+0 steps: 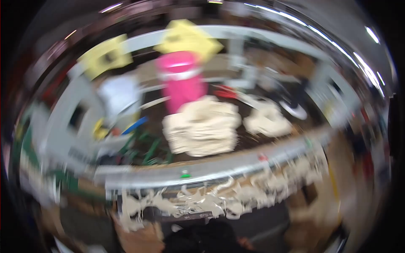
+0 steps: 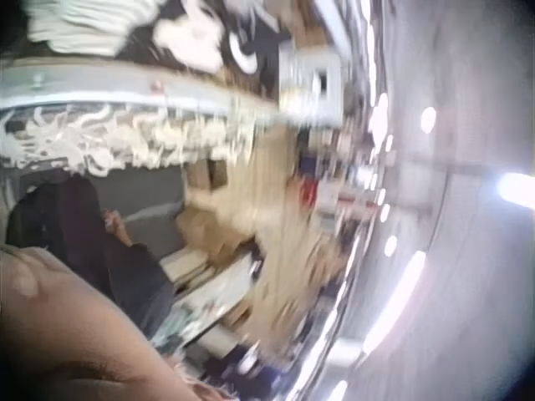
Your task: Using a metal die and a hydraulic cutting press to cut shoe components from a sheet of material.
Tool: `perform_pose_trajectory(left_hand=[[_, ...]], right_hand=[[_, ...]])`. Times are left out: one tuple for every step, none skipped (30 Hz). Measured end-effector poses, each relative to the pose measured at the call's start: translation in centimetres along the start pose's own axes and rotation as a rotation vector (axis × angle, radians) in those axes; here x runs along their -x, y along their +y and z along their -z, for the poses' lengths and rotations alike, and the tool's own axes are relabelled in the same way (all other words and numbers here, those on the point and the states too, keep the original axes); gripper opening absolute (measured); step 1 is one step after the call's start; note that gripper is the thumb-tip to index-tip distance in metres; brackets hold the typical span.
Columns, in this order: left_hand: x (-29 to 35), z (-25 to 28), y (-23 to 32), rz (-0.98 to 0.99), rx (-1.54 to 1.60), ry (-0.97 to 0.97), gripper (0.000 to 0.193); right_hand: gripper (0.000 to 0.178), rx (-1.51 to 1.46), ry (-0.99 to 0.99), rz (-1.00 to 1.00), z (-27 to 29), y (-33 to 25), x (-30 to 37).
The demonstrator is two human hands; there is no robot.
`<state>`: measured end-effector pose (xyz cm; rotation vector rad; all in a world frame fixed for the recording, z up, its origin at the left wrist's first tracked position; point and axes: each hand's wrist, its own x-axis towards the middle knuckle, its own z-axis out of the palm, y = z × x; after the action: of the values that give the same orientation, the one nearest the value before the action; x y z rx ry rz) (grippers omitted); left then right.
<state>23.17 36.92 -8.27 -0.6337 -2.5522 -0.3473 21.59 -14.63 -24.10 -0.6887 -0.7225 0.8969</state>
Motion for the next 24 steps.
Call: perform_pose_trajectory(left_hand=[[-1.4,-1.3,0.2,0.114,-0.083,-0.029,0.030],[-4.0,-4.3,-0.7,0.265,-0.186,-0.040,0.030],[-6.7,-7.6,-3.4,0.409,-0.299,-0.043,0.030],[-9.7,-10.7,-8.4,0.543,-0.410,-0.026,0.030],[-12.9,-14.3,-14.3,0.700,-0.515,0.005,0.030],[-15.4,-15.4,-20.0,0.788,-0.593,0.027,0.030],[-17.5,-16.8,-25.0,0.888,-0.651,0.049,0.031],[-19.1,-17.9,-29.3,0.969,-0.692,0.062,0.031],[-20.5,-18.9,-32.5,1.027,-0.712,0.067,0.031],[-21.4,-20.1,-34.6,1.068,-0.715,0.060,0.031],[-22.4,-21.2,-36.4,1.100,-0.710,0.050,0.031],[-23.4,-22.5,-37.8,1.127,-0.698,0.038,0.031],[-24.8,-23.5,-37.6,1.139,-0.671,0.009,0.031],[-24.5,-23.8,-37.8,1.138,-0.639,-0.027,0.031],[-24.7,-24.2,-37.8,1.146,-0.610,-0.059,0.031],[-25.5,-24.7,-38.4,1.148,-0.580,-0.088,0.031],[-25.7,-25.2,-39.1,1.147,-0.550,-0.118,0.031],[-26.5,-25.8,-39.9,1.151,-0.523,-0.143,0.031],[-27.3,-26.9,-41.1,1.153,-0.496,-0.165,0.031],[-28.0,-27.9,-42.2,1.152,-0.469,-0.187,0.031],[-28.9,-28.6,-42.1,1.141,-0.439,-0.214,0.031],[-30.8,-30.5,-41.7,1.132,-0.414,-0.233,0.031],[-31.9,-31.2,-43.2,1.084,-0.360,-0.309,0.032],[-33.3,-31.5,-42.9,1.027,-0.310,-0.386,0.033]], right_hand=[[0.039,0.003,-0.108,-0.124,3.3,-4.2,-5.1],[0.038,-0.013,-0.250,-0.269,6.2,-6.9,-11.5],[0.038,-0.034,-0.385,-0.423,7.7,-8.2,-17.3],[0.037,-0.071,-0.510,-0.570,7.7,-8.0,-21.3],[0.036,-0.118,-0.661,-0.713,6.1,-6.3,-25.6],[0.035,-0.150,-0.747,-0.821,4.5,-4.9,-27.2],[0.035,-0.176,-0.850,-0.911,2.2,-3.0,-29.6],[0.034,-0.188,-0.937,-0.982,-0.1,-1.2,-31.2],[0.033,-0.188,-1.005,-1.032,-2.3,0.5,-32.5],[0.033,-0.172,-1.057,-1.063,-3.8,1.6,-33.8],[0.032,-0.151,-1.101,-1.085,-5.3,2.6,-35.0],[0.032,-0.127,-1.142,-1.101,-7.1,3.7,-36.0],[0.032,-0.082,-1.167,-1.103,-9.2,5.0,-37.4],[0.031,-0.029,-1.178,-1.101,-10.8,5.9,-38.8],[0.031,0.020,-1.198,-1.101,-12.5,6.8,-40.0],[0.031,0.066,-1.212,-1.098,-14.3,7.9,-41.0],[0.031,0.114,-1.222,-1.095,-16.2,9.0,-41.7],[0.031,0.157,-1.238,-1.095,-18.3,10.2,-42.3],[0.031,0.198,-1.252,-1.093,-20.4,11.7,-42.7],[0.031,0.240,-1.263,-1.090,-22.5,13.2,-43.1],[0.032,0.285,-1.262,-1.086,-24.9,14.6,-43.2],[0.032,0.321,-1.264,-1.084,-27.3,16.1,-43.0],[0.032,0.359,-1.263,-1.082,-29.6,17.6,-42.7],[0.033,0.394,-1.252,-1.085,-32.3,19.0,-41.6]])
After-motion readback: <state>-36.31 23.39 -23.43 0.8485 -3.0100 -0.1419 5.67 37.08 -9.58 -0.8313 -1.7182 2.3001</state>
